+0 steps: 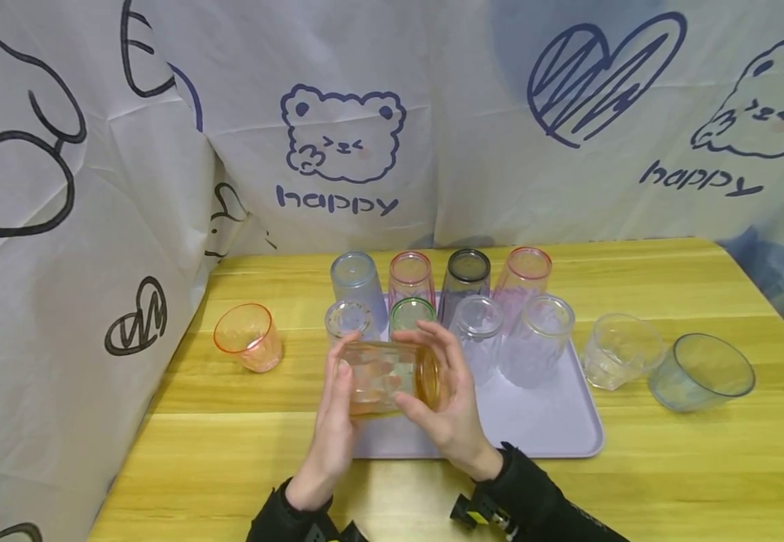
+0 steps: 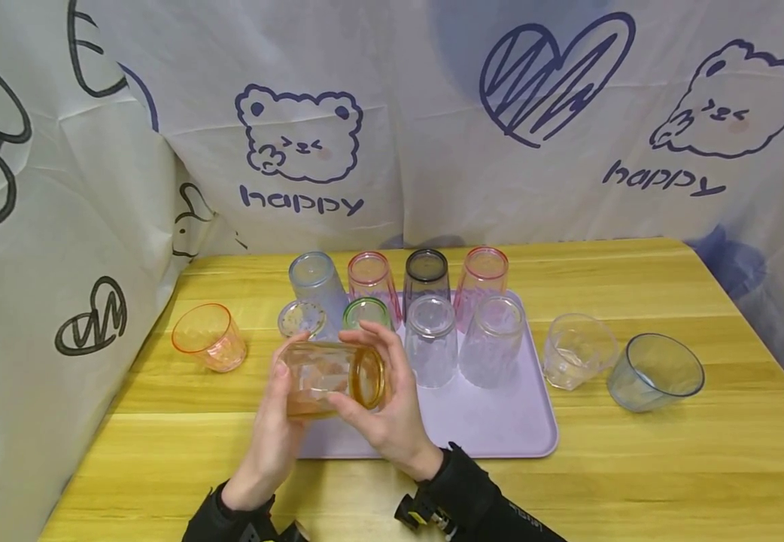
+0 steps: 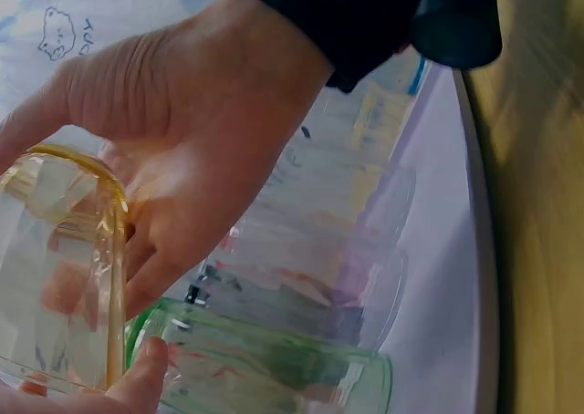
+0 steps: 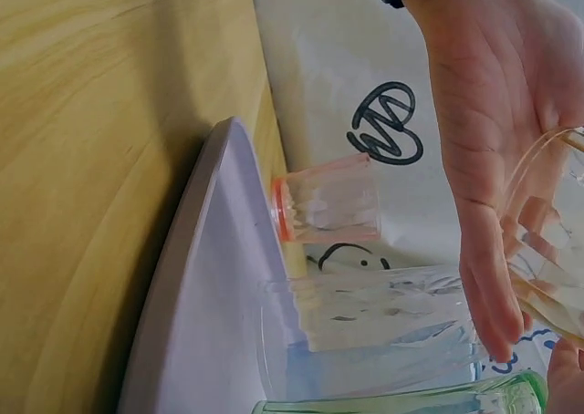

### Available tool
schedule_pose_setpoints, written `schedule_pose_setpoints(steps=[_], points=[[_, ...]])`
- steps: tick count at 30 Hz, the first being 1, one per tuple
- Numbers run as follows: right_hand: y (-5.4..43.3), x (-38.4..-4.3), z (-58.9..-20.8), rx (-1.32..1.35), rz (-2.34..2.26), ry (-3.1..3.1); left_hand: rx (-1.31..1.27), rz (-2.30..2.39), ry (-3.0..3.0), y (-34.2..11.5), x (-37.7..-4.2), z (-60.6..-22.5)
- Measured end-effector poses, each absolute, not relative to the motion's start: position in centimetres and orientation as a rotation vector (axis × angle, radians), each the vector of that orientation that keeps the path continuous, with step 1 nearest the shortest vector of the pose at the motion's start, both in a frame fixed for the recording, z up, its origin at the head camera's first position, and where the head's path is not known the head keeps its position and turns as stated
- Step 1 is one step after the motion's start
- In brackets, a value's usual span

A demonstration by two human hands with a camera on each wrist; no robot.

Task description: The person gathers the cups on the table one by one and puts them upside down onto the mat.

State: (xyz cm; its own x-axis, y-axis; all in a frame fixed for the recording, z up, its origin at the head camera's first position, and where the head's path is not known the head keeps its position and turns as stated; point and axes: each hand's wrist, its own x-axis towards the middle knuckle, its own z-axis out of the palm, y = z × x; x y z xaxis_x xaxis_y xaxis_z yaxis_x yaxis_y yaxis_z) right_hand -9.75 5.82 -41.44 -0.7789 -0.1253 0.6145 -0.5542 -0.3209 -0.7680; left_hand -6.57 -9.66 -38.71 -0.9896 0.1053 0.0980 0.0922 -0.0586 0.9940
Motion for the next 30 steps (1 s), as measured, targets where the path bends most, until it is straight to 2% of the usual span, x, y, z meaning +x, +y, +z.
schedule_pose_setpoints(steps=[11,23,30], points=[[5.73,-9.69,-41.31,0.918,2.314,-1.564,0.259,2.471,1.736,-8.66,-6.7,-38.76],[5.89,-9.5,-41.19,0.868,2.309,-1.633,0.258,2.373,1.807,-8.84,-6.8,-39.02],[6.06,-9.65,-41.22,0.837,2.27,-1.673,0.281,2.225,2.063,-9.43,-6.94,-39.09]])
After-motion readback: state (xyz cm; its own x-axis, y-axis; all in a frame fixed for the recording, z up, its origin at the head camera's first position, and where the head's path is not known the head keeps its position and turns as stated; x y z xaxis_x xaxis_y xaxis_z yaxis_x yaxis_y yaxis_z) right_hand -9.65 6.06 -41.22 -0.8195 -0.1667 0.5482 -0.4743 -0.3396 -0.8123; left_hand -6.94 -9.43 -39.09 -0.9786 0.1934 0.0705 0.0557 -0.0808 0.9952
